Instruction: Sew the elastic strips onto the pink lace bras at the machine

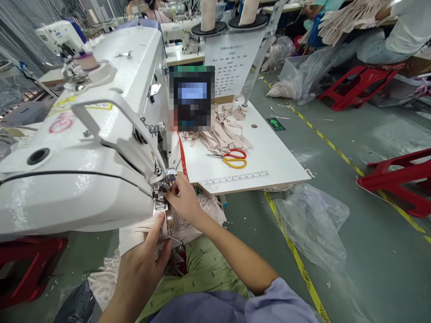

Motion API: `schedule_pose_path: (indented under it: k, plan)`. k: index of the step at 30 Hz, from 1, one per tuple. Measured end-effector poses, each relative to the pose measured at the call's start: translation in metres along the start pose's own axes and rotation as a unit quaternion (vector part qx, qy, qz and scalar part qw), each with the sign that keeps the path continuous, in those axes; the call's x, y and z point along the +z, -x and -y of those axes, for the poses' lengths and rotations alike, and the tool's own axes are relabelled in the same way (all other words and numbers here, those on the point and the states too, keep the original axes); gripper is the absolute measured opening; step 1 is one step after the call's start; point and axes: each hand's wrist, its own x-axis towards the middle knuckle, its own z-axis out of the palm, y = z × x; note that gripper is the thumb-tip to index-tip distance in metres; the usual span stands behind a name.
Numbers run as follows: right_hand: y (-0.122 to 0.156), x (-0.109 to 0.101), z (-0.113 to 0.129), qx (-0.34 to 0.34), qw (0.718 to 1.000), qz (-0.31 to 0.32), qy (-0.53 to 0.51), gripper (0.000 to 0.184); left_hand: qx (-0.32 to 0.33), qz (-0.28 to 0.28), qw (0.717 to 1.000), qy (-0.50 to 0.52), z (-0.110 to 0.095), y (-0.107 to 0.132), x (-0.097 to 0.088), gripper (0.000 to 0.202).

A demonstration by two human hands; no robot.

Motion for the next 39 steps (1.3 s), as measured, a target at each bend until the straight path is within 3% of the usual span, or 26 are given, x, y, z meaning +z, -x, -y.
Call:
schedule_pose_path:
  k: [7,13,16,20,23,25,26,29,31,32,35,37,39]
  plan:
    - [0.016,-0.005,0.006,0.053,0.991,-0.023,-0.123,0.028,-0.002,-0.012,1.0,0.012,0.01,0.008,0.006,0.057]
    - [0.046,-0.015,0.003,0.122,0.967,0.02,-0.223,0.032,-0.04,-0.06,0.996,0.052,0.007,0.013,0.012,0.08]
    - [0.073,-0.019,0.005,0.133,0.966,0.049,-0.218,0.035,-0.031,-0.073,0.996,0.047,-0.005,0.02,0.019,0.086]
    - [0.113,-0.02,0.015,0.141,0.961,0.107,-0.214,0.039,0.049,-0.1,0.992,0.052,-0.034,0.05,0.034,0.095]
    - [0.131,-0.024,0.021,0.222,0.937,0.086,-0.258,0.036,0.063,-0.029,0.988,0.141,-0.042,0.074,0.03,0.098]
    - [0.134,-0.03,0.023,0.251,0.932,0.061,-0.253,0.036,0.07,0.019,0.972,0.224,-0.035,0.079,0.017,0.084]
    - [0.134,-0.034,0.025,0.248,0.934,0.077,-0.245,0.035,0.089,0.015,0.964,0.25,-0.03,0.077,0.009,0.074]
    - [0.13,-0.041,0.032,0.165,0.926,0.264,-0.212,0.025,0.176,-0.045,0.953,0.242,-0.018,0.058,-0.012,0.053]
    - [0.127,-0.038,0.034,0.065,0.916,0.376,-0.126,0.02,0.162,0.022,0.952,0.26,-0.012,0.041,-0.015,0.034]
    - [0.127,-0.034,0.032,0.017,0.919,0.391,-0.046,0.019,0.113,0.083,0.945,0.297,-0.009,0.034,-0.012,0.025]
    - [0.129,-0.018,0.019,-0.088,0.912,0.319,0.241,0.017,-0.071,0.214,0.881,0.415,0.003,0.019,0.007,0.041]
    - [0.13,-0.011,0.007,-0.13,0.894,0.265,0.338,0.013,-0.11,0.251,0.836,0.475,0.011,0.015,0.022,0.049]
    - [0.13,-0.009,-0.002,-0.165,0.897,0.23,0.341,0.014,-0.114,0.269,0.792,0.536,0.016,0.014,0.033,0.051]
